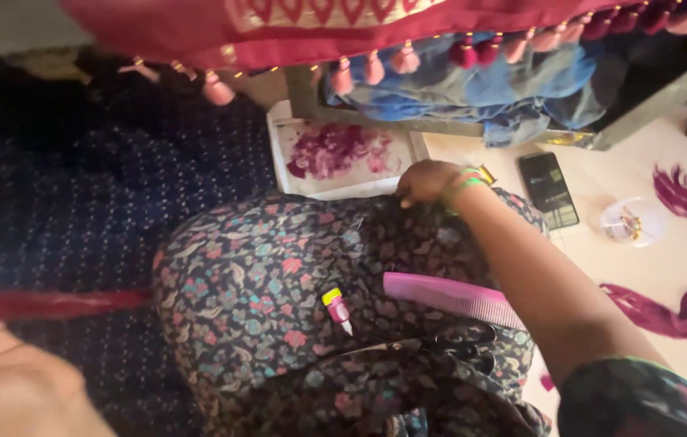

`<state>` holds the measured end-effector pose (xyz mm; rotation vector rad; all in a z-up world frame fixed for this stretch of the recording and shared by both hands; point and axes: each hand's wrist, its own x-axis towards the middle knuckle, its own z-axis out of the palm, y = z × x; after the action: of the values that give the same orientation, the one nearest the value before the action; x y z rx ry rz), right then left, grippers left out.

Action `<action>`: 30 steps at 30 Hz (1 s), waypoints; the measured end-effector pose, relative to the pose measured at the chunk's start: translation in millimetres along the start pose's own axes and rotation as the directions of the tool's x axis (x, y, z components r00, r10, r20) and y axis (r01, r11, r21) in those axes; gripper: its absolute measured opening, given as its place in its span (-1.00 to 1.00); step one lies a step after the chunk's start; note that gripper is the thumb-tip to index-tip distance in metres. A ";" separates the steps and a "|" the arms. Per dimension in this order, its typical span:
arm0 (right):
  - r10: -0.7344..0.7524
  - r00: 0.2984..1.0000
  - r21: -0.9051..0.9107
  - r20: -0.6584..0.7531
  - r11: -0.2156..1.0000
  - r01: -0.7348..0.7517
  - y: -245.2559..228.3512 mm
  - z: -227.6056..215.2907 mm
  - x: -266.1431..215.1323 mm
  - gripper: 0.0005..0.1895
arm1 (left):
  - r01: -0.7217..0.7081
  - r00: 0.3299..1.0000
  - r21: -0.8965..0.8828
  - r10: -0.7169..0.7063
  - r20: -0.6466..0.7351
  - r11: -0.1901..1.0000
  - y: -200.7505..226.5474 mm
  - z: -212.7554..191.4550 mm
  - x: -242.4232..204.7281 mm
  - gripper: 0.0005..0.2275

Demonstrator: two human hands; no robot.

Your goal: Attaching synthetic hair tassels to the decorative border of a red sari.

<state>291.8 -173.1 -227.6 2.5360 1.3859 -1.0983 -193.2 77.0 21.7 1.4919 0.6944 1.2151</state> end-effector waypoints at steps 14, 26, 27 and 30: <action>0.307 0.816 0.191 -0.490 0.951 -0.242 22.2 -2.0 -89.3 -0.61 | -0.396 0.635 -0.029 0.297 0.713 0.918 -19.0 235.9 -12.6 -0.91; 0.556 0.685 0.127 -0.471 0.811 -0.571 165.7 41.2 -21.6 -0.60 | -0.199 0.848 0.202 0.065 0.526 0.959 -58.0 159.2 7.2 -0.93; 0.617 0.567 0.177 -0.546 0.746 -0.642 179.1 47.4 -26.8 -0.61 | -0.184 0.852 0.188 0.060 0.521 0.965 -60.4 156.0 9.1 -0.95; 0.740 0.300 0.448 -0.603 0.624 -0.641 174.6 50.5 -57.8 -0.60 | -0.104 0.872 0.105 0.040 0.488 0.989 -67.2 152.6 10.7 -0.97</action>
<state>374.9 -336.9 -278.8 3.2597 -0.0106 0.1047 -36.1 51.9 -29.4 1.8537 0.3808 0.8037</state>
